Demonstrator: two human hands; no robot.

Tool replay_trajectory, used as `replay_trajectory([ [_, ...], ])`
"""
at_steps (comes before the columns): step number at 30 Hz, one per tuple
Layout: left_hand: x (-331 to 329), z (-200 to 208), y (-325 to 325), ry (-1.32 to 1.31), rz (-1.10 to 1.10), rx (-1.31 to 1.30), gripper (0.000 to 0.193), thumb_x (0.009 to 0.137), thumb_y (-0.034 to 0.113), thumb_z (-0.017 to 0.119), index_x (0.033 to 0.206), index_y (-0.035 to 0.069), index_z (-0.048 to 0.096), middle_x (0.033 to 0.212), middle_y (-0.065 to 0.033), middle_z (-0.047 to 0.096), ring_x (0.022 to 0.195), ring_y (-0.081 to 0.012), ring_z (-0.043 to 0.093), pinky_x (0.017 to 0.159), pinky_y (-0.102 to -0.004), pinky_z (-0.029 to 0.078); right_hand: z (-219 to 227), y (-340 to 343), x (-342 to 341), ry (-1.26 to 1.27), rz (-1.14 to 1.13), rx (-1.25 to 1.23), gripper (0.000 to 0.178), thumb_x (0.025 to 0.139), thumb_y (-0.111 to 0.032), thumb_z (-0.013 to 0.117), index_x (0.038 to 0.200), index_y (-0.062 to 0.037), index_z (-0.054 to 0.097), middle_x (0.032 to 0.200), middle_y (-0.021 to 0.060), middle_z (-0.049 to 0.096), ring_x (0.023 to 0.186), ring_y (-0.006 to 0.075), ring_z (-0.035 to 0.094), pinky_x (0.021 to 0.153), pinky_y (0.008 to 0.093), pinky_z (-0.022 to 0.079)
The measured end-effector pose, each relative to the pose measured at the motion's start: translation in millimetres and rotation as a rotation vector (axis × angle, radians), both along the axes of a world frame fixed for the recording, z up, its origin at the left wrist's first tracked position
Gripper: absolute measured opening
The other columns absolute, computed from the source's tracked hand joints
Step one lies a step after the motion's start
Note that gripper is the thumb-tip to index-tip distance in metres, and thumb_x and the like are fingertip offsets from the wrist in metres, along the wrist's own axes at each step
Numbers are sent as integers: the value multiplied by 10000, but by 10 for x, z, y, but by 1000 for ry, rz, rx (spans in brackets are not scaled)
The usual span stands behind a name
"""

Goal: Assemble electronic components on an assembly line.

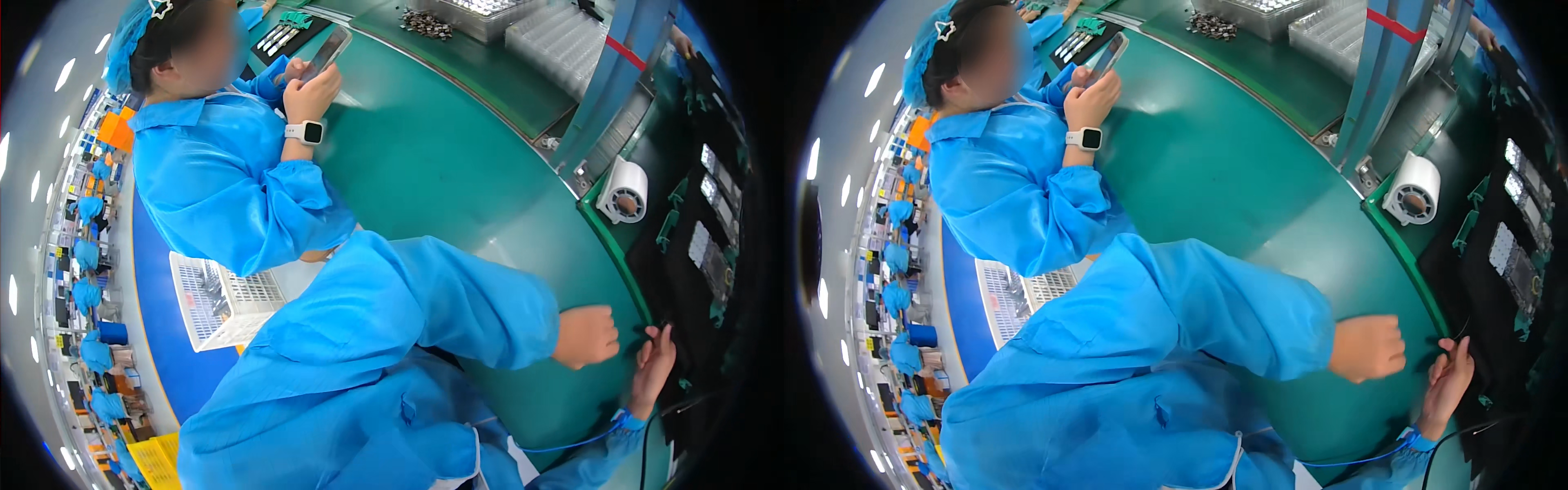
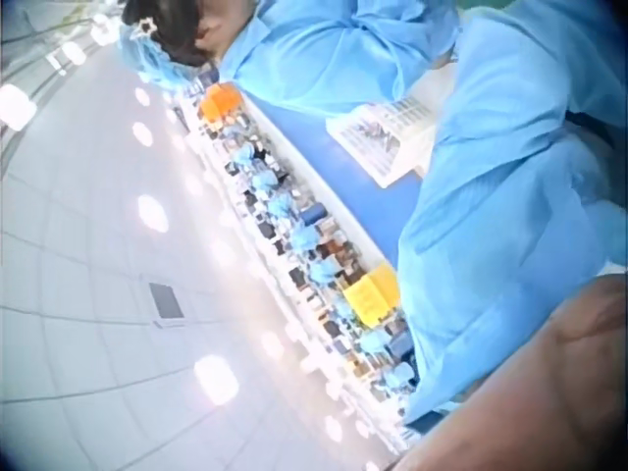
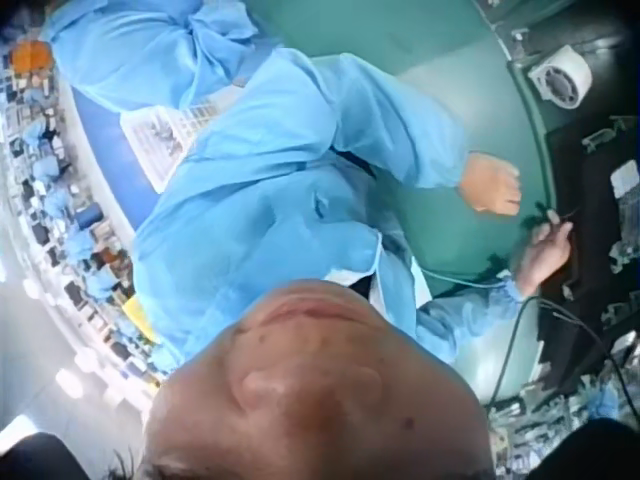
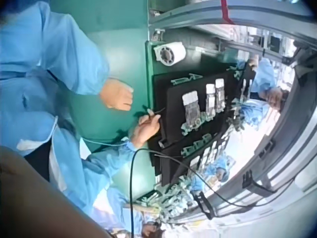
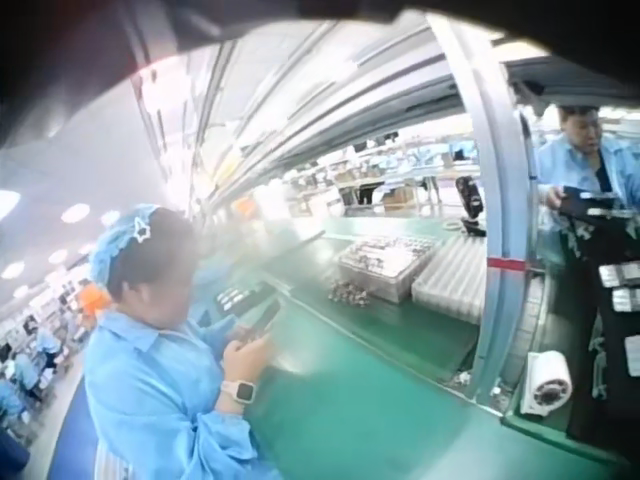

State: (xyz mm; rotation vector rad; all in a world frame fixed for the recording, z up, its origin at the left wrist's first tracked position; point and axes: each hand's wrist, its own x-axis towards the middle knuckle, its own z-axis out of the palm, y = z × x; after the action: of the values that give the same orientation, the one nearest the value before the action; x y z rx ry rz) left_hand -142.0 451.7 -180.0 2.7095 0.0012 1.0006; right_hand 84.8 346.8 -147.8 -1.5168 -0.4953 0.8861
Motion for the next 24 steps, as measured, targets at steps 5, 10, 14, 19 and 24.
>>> replay_trajectory([
  [5, 227, -101, -237, 10, -270, 101, 355, 574, 302, 767, 780, 98, 562, 726, -30, 598, 708, -221, 613, 664, -368, 433, -50, 186, -38, 144, 21, 128, 283, 1041, -245, 509, 976, 30, 534, 1114, 110, 681, 435, 32, 326, 372, 189, 240],
  [10, 166, -107, -235, 50, -284, 4, 238, 630, 231, 710, 768, 94, 572, 711, -46, 610, 684, -240, 626, 648, -380, 442, -55, 226, -115, -73, -51, 154, 266, 1031, -189, 520, 1184, 28, 535, 886, 51, 628, 448, 19, 308, 395, 201, 204],
  [14, 162, -89, -218, 39, -309, -57, 202, 641, 198, 687, 771, 90, 576, 696, -49, 605, 680, -246, 624, 648, -380, 444, -367, -22, -275, -502, -169, 197, 327, 1020, -117, 510, 1326, 0, 502, 767, -14, 512, 551, -2, 327, 458, 194, 211],
  [19, 136, -71, -224, 72, -293, -82, 165, 661, 178, 666, 766, 91, 574, 687, -53, 591, 676, -250, 618, 650, -377, 440, -310, -15, -369, -636, 102, 104, 192, 1010, -91, 521, 1168, 3, 574, 795, 5, 521, 655, 31, 424, 544, 198, 312],
  [24, 145, -100, -221, 57, -300, -83, 142, 678, 170, 654, 761, 92, 570, 692, -53, 585, 684, -247, 616, 663, -377, 436, -254, 19, -442, -713, -135, 61, 186, 999, -86, 540, 1164, -8, 573, 946, 33, 621, 716, 58, 478, 601, 208, 355],
])
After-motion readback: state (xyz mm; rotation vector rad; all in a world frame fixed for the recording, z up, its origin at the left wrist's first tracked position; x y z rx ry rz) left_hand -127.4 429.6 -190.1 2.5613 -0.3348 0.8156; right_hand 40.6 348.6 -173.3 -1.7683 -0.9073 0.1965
